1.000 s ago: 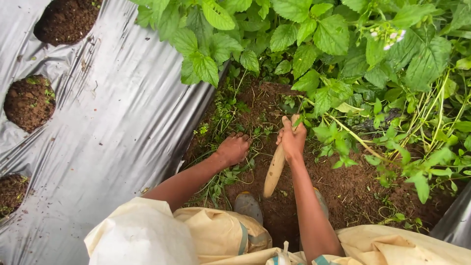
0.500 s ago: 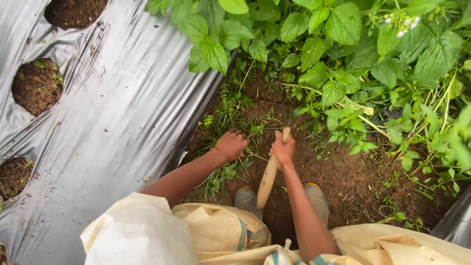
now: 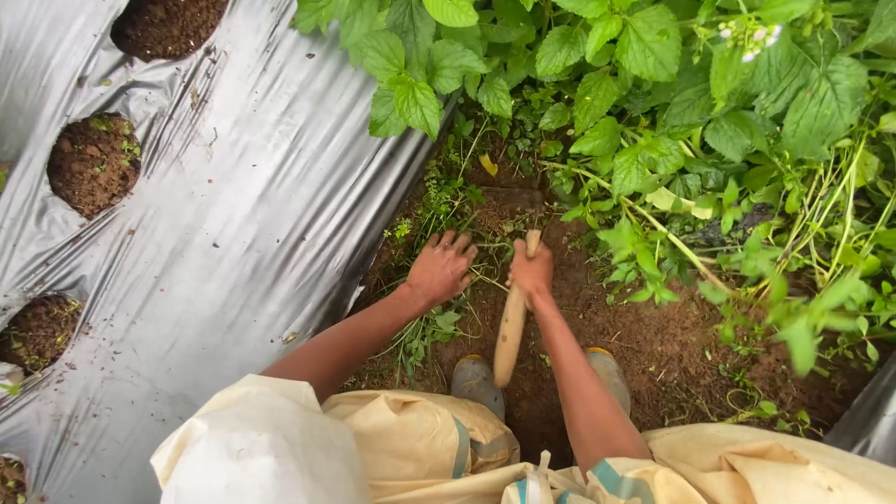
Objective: Using a hand hoe to remove weeds from the soil between plastic-covered planting rows and gathering the pulled weeds.
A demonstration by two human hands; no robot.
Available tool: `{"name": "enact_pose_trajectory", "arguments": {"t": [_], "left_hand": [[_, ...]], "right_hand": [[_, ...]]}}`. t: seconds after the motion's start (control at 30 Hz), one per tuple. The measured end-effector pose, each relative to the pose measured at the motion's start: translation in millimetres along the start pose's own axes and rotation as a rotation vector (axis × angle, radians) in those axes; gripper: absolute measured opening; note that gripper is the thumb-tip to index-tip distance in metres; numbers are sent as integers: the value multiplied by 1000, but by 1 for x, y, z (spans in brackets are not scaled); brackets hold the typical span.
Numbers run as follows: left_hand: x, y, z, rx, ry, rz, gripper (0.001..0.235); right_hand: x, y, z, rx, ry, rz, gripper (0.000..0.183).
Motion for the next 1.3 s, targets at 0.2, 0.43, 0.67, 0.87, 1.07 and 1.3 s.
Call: {"name": "enact_pose_trajectory", "arguments": {"t": [0.2, 0.43, 0.67, 0.87, 1.07, 1.3], "left_hand": [[-8, 24, 3, -69, -92, -47, 55], [15, -19, 28, 69, 58, -381, 77], [24, -39, 27, 265, 179, -467, 72], [21, -14, 24, 242, 211, -559, 70], [-5, -22, 11, 197, 80, -448, 64], [-38, -20, -16, 243, -115, -149, 66]], "right_hand": [[-38, 25, -54, -25, -78, -73, 30], [-32, 40, -59, -10, -47, -98, 26], [-2, 73, -54, -147, -4, -100, 23], [16, 8, -9, 28, 110, -106, 28], [-42, -2, -25, 200, 36, -308, 31], [-43, 16, -65, 223, -49, -311, 36]]}}
Point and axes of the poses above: each hand's wrist, its own z-axis towards the middle knuckle, its own y-axis out of the back of the hand, x = y × z, the point moved 9 cm from there along z, towards the middle knuckle, and after that the axes turned 3 degrees about -y, right-handed, at the moved point
